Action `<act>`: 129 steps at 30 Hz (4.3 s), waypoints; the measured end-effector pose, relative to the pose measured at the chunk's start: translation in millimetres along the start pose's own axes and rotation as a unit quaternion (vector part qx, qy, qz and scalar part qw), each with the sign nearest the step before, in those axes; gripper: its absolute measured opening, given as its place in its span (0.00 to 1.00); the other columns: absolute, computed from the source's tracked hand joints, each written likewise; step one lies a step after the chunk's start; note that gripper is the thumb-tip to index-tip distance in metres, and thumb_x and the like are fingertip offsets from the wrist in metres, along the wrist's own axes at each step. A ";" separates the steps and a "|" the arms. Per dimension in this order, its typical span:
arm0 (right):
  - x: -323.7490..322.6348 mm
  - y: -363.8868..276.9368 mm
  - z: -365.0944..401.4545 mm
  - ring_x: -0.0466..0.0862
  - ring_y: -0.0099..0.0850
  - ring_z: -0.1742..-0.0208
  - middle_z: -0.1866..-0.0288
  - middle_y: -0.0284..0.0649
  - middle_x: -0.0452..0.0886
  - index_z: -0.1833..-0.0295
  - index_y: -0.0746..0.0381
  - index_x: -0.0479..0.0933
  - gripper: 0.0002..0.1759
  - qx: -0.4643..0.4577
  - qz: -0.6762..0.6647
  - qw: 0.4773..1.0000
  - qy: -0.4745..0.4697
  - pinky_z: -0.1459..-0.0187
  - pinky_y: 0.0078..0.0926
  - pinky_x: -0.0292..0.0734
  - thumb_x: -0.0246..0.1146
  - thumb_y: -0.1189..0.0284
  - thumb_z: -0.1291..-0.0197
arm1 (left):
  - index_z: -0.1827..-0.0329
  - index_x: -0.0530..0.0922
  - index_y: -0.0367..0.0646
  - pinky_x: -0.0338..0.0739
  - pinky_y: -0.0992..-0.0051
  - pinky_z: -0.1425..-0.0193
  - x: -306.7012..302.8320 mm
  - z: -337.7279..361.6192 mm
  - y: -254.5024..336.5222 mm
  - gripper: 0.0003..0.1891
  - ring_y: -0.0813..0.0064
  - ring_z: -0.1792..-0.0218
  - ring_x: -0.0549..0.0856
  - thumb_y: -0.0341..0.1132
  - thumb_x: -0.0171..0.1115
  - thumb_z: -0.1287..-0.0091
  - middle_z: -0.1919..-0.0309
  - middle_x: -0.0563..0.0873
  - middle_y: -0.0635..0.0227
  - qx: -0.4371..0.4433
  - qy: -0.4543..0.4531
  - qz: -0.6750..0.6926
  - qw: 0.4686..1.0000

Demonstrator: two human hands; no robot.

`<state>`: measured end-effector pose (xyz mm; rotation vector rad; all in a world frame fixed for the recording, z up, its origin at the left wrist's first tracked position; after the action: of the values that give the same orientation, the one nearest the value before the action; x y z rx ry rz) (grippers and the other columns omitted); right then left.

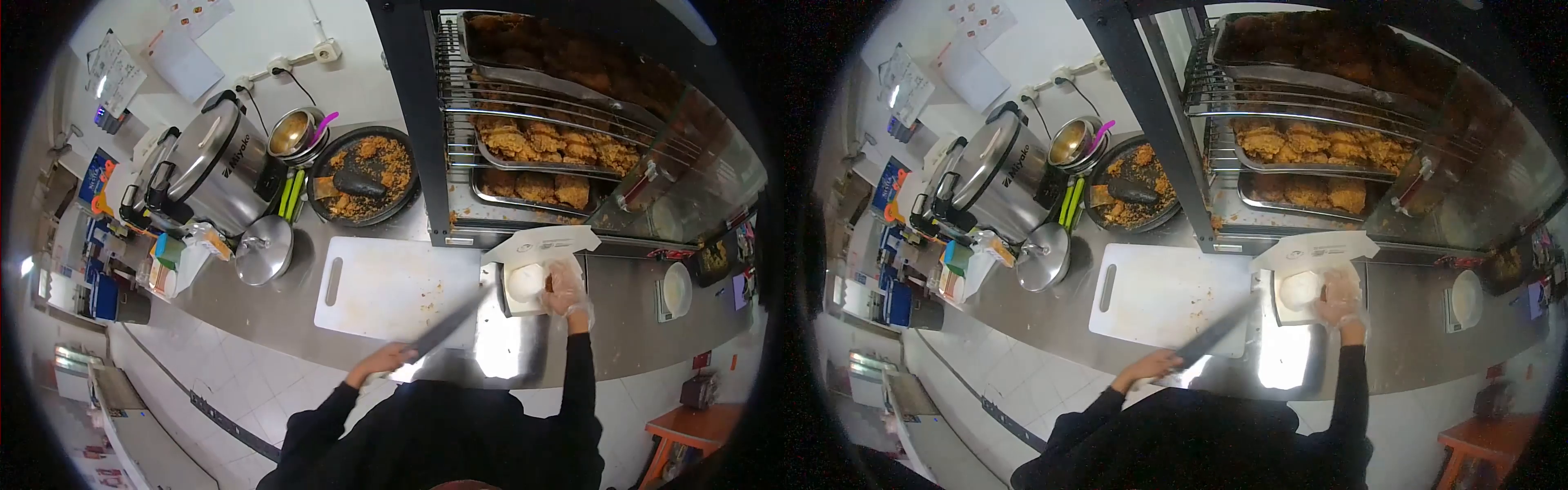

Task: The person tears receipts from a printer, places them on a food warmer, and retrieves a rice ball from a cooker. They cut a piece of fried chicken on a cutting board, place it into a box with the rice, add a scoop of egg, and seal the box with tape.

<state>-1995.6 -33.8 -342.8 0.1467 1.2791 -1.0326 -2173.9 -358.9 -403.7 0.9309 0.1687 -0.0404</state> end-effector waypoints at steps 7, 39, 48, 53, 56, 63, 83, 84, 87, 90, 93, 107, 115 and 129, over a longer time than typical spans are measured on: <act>57.5 -142.0 45.1 0.47 0.49 0.35 0.36 0.54 0.47 0.37 0.67 0.46 0.43 -0.233 -0.091 0.905 0.345 0.37 0.42 0.44 0.57 0.58 0.55 | 0.72 0.72 0.37 0.65 0.80 0.88 -134.6 53.0 -83.8 0.20 0.81 0.91 0.69 0.50 0.52 0.41 0.89 0.71 0.70 -0.064 0.368 0.082 0.924; -36.5 -362.4 -219.8 0.36 0.53 0.34 0.35 0.60 0.37 0.35 0.66 0.41 0.39 -0.116 -0.089 0.936 0.320 0.37 0.45 0.27 0.35 0.47 0.43 | 0.53 0.56 0.40 0.71 0.68 0.71 -231.1 -23.4 83.6 0.22 0.67 0.77 0.77 0.32 0.53 0.48 0.78 0.75 0.58 0.127 0.311 0.020 0.942; -59.1 -289.0 22.1 0.76 0.38 0.60 0.61 0.46 0.76 0.59 0.63 0.73 0.13 -0.410 -0.162 0.753 0.488 0.58 0.28 0.71 0.59 0.73 0.53 | 0.53 0.67 0.40 0.67 0.59 0.54 -271.8 -95.7 126.7 0.24 0.45 0.59 0.71 0.27 0.60 0.55 0.58 0.68 0.46 0.145 0.471 -0.346 0.798; -202.6 -139.3 119.1 0.71 0.41 0.52 0.53 0.47 0.69 0.50 0.65 0.66 0.18 -0.069 -0.195 0.595 0.777 0.53 0.32 0.68 0.54 0.72 0.48 | 0.47 0.66 0.43 0.66 0.59 0.52 -263.7 -92.3 130.6 0.28 0.51 0.52 0.66 0.34 0.62 0.54 0.53 0.65 0.51 0.068 0.481 -0.390 0.782; -234.6 -85.1 125.2 0.72 0.40 0.55 0.58 0.48 0.72 0.54 0.65 0.69 0.16 -0.049 -0.151 0.538 0.828 0.56 0.33 0.68 0.55 0.71 0.49 | 0.48 0.67 0.43 0.61 0.59 0.49 -255.7 -64.8 137.7 0.27 0.52 0.50 0.63 0.36 0.61 0.53 0.51 0.65 0.52 0.146 0.564 -0.353 0.732; -237.1 -68.1 88.3 0.71 0.47 0.61 0.65 0.52 0.72 0.63 0.67 0.70 0.14 0.058 -0.150 0.682 0.713 0.59 0.40 0.65 0.54 0.65 0.48 | 0.61 0.72 0.40 0.56 0.63 0.46 -204.7 10.2 156.0 0.11 0.57 0.51 0.64 0.25 0.51 0.50 0.58 0.71 0.57 0.341 0.607 -0.204 0.689; -135.7 -254.4 24.9 0.71 0.46 0.71 0.73 0.45 0.70 0.67 0.63 0.70 0.08 -0.229 -0.233 0.696 0.639 0.69 0.38 0.65 0.57 0.72 0.53 | 0.66 0.72 0.41 0.62 0.67 0.50 -80.5 35.9 201.4 0.11 0.61 0.57 0.71 0.24 0.57 0.55 0.63 0.75 0.60 0.504 0.409 -0.163 0.743; -135.0 -257.1 31.3 0.71 0.46 0.71 0.73 0.45 0.70 0.67 0.63 0.70 0.08 -0.229 -0.233 0.695 0.640 0.69 0.38 0.65 0.57 0.72 0.53 | 0.62 0.71 0.41 0.63 0.68 0.50 -79.3 36.8 199.4 0.15 0.62 0.56 0.71 0.25 0.58 0.55 0.60 0.73 0.60 0.504 0.408 -0.172 0.742; -116.3 -261.2 25.0 0.70 0.45 0.57 0.60 0.47 0.69 0.55 0.65 0.67 0.19 -0.164 -0.281 0.782 0.532 0.54 0.39 0.63 0.59 0.70 0.53 | 0.53 0.65 0.41 0.63 0.70 0.51 -68.1 47.8 207.7 0.24 0.64 0.54 0.70 0.25 0.60 0.56 0.53 0.68 0.60 0.493 0.397 -0.155 0.759; -100.4 -273.9 52.9 0.66 0.47 0.49 0.51 0.52 0.65 0.44 0.67 0.59 0.30 -0.196 -0.256 0.713 0.623 0.47 0.38 0.59 0.59 0.66 0.52 | 0.48 0.58 0.42 0.64 0.73 0.54 -63.4 50.0 218.1 0.30 0.67 0.54 0.69 0.26 0.61 0.57 0.48 0.62 0.61 0.503 0.380 -0.097 0.770; -87.6 -274.0 39.6 0.50 0.45 0.35 0.38 0.53 0.51 0.37 0.67 0.45 0.40 -0.273 -0.379 0.726 0.504 0.38 0.37 0.44 0.59 0.70 0.51 | 0.49 0.57 0.43 0.65 0.75 0.60 -86.2 43.3 205.2 0.31 0.69 0.55 0.68 0.27 0.62 0.57 0.47 0.61 0.61 0.513 0.389 -0.036 0.764; 90.0 -322.3 3.5 0.44 0.44 0.33 0.34 0.54 0.42 0.36 0.68 0.43 0.34 -0.345 -0.660 0.632 0.214 0.37 0.32 0.44 0.52 0.70 0.44 | 0.59 0.65 0.41 0.59 0.82 0.66 -164.1 42.0 188.3 0.20 0.81 0.69 0.64 0.29 0.61 0.55 0.64 0.65 0.69 0.534 0.527 0.027 0.660; 146.3 -244.8 74.8 0.56 0.37 0.36 0.37 0.45 0.55 0.40 0.60 0.57 0.27 -0.252 -0.310 0.894 0.204 0.39 0.31 0.53 0.54 0.71 0.45 | 0.46 0.52 0.42 0.68 0.74 0.63 -348.2 -68.3 153.4 0.34 0.71 0.69 0.72 0.28 0.63 0.55 0.69 0.70 0.61 0.303 0.601 0.104 0.733; -27.9 66.1 55.0 0.74 0.45 0.55 0.60 0.51 0.74 0.54 0.65 0.68 0.20 0.222 -0.130 0.864 0.434 0.55 0.39 0.68 0.56 0.66 0.51 | 0.49 0.68 0.38 0.68 0.87 0.78 -18.4 151.2 544.1 0.17 0.84 0.78 0.76 0.29 0.53 0.43 0.51 0.71 0.57 0.699 0.194 -0.023 0.688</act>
<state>-1908.4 -14.5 -329.4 0.8983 1.8717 -1.5752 -2114.3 -155.7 120.0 2.4977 0.6026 -0.0109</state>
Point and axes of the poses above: each hand's wrist, its own z-axis away from the middle knuckle, its own x-axis out of the palm, y = z × x, the point moved 9 cm from there along -z, towards the middle knuckle
